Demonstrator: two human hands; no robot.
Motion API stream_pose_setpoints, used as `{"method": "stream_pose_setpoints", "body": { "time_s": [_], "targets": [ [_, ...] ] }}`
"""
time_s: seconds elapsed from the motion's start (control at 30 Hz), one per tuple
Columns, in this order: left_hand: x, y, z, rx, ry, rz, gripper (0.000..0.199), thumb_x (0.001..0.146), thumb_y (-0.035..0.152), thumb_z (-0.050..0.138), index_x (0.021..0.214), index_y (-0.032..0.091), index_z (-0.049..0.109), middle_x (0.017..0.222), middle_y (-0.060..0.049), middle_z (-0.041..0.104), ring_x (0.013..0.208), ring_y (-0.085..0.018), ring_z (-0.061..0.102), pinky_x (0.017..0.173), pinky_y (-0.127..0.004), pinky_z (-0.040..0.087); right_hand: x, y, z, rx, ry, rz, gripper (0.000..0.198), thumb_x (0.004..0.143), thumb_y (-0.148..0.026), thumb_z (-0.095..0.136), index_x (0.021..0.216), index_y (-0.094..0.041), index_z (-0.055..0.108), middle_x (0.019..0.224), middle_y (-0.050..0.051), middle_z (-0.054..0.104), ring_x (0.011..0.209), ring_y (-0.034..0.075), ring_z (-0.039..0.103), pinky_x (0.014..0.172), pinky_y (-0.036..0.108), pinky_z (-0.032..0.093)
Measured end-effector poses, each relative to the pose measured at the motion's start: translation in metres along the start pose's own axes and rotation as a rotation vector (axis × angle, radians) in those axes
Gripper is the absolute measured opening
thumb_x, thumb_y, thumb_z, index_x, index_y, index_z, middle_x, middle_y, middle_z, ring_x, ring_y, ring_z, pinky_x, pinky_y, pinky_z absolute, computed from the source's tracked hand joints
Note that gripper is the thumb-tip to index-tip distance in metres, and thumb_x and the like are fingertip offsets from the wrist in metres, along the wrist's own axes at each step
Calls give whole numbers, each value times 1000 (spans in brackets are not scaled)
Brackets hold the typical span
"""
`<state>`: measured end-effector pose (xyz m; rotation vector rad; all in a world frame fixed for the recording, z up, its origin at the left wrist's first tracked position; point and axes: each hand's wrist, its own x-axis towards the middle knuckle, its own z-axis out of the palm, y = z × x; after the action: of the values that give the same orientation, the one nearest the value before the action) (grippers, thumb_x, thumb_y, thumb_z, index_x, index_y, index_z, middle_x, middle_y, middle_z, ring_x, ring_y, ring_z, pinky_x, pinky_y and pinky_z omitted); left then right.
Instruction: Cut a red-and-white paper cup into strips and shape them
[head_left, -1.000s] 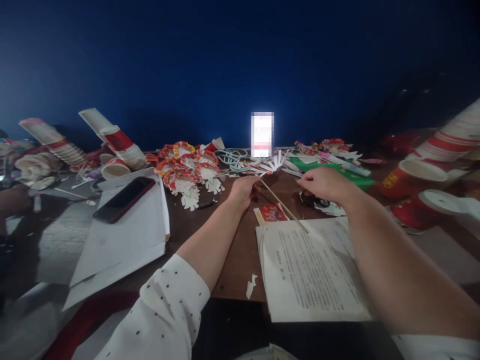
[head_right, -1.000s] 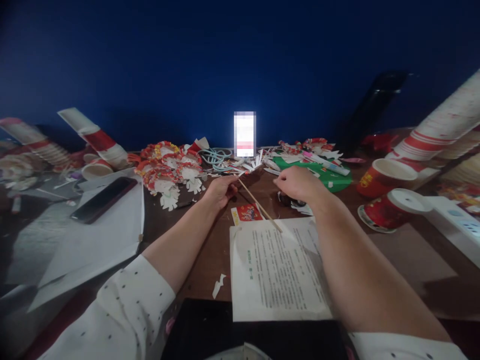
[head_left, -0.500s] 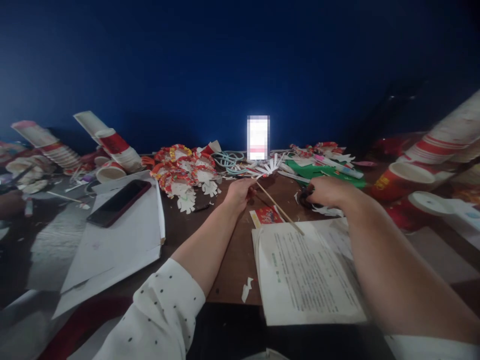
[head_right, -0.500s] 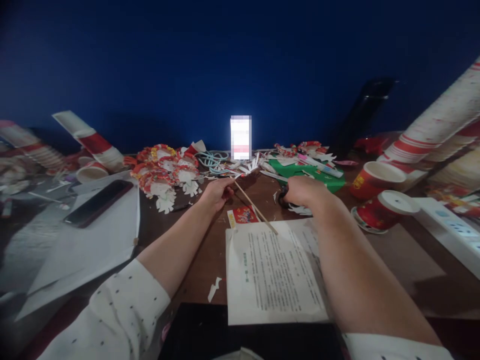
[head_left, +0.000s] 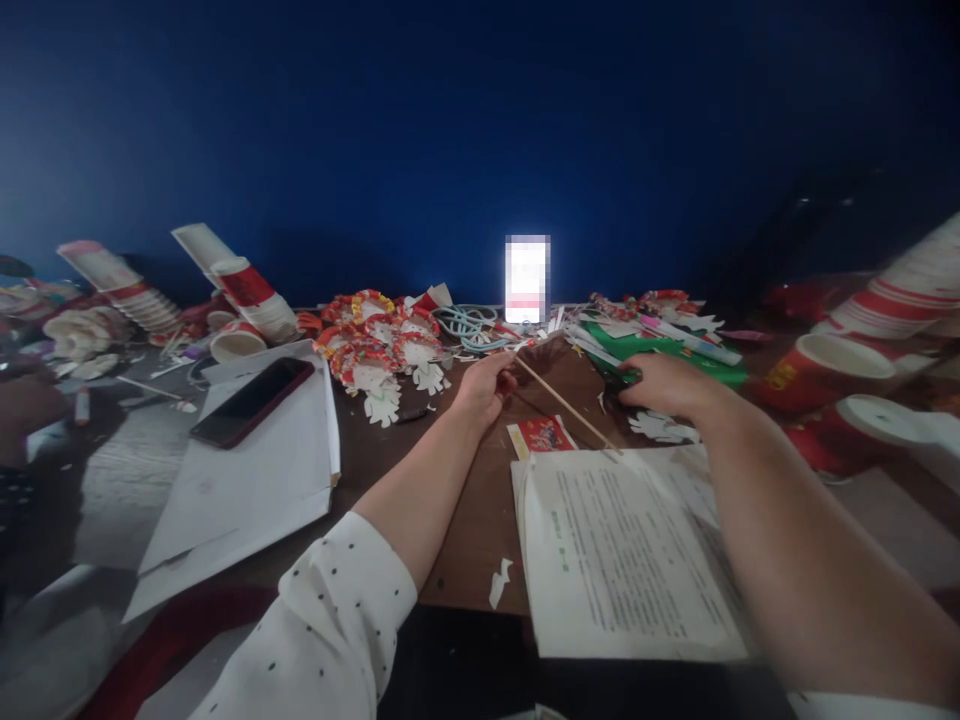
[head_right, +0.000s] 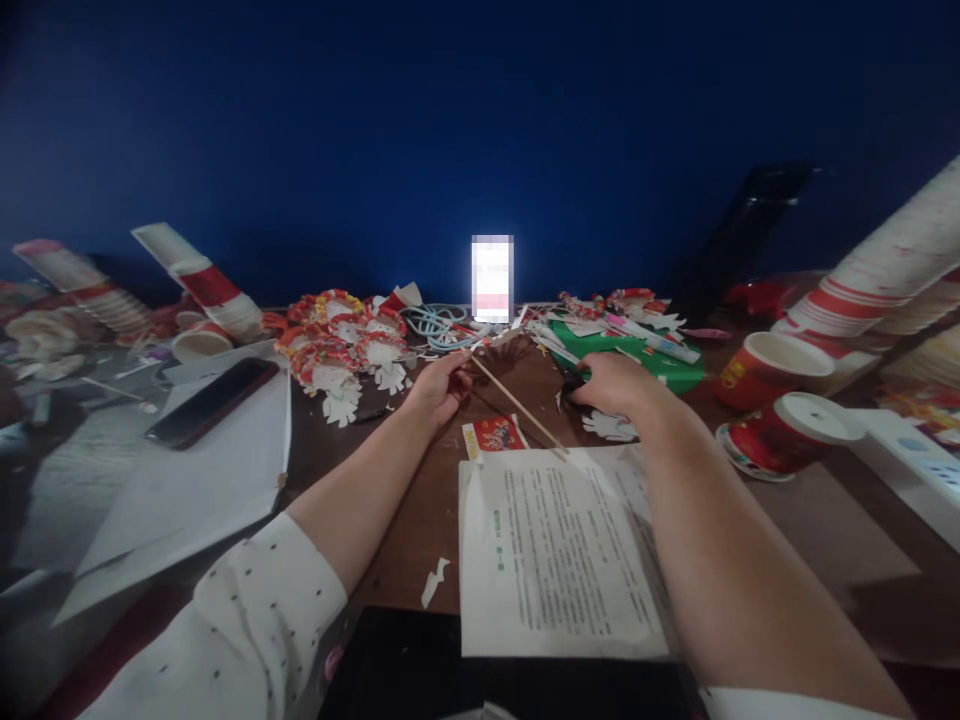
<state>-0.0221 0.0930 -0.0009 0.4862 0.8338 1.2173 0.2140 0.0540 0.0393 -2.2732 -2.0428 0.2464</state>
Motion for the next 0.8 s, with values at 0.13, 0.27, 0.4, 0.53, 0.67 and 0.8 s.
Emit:
{"method": "stream_pose_setpoints", "body": {
  "time_s": [0.13, 0.27, 0.4, 0.53, 0.67, 0.8],
  "targets": [
    [-5, -3, 1, 86, -36, 76, 9, 70, 14, 70, 70, 12, 62, 57, 4, 53, 43, -2, 41, 41, -14, 35, -2, 2, -1, -38, -54, -52, 22, 62, -36, 71, 82, -28, 75, 79, 7, 73, 69, 27, 66, 57, 35, 47],
    [-7, -5, 2, 164, -29, 124, 12, 70, 18, 72, 68, 13, 61, 55, 5, 52, 44, -2, 39, 42, -16, 33, -6, 5, -11, 78, -189, -39, 29, 67, -30, 65, 94, -28, 75, 83, 4, 74, 76, 25, 67, 62, 32, 49],
    [-5, -7, 2, 203, -24, 148, 13, 72, 19, 70, 66, 14, 59, 52, 5, 48, 44, -3, 39, 43, -17, 33, -11, 12, -21, 153, -181, -41, 41, 70, -29, 60, 109, -24, 72, 85, 3, 74, 75, 22, 66, 66, 31, 48],
    [-3, -9, 0, 200, -28, 164, 17, 69, 22, 72, 65, 15, 58, 52, 5, 49, 43, -3, 39, 42, -16, 33, -14, 17, -24, 310, -58, 16, 46, 70, -28, 61, 115, -20, 69, 89, 5, 74, 74, 19, 65, 67, 29, 47],
    [-3, -9, 0, 166, -27, 155, 18, 67, 23, 75, 67, 14, 59, 54, 5, 51, 44, -3, 41, 43, -15, 33, -16, 5, -18, 634, -31, -24, 51, 70, -27, 63, 121, -20, 64, 94, 5, 73, 75, 17, 65, 66, 28, 49],
    [-3, -7, 1, 124, 1, 137, 16, 68, 20, 73, 67, 13, 59, 53, 5, 49, 45, -3, 42, 43, -15, 32, -18, -24, -4, 774, 27, -207, 49, 69, -28, 65, 118, -20, 65, 92, 6, 72, 83, 20, 67, 73, 30, 52]
  ]
}}
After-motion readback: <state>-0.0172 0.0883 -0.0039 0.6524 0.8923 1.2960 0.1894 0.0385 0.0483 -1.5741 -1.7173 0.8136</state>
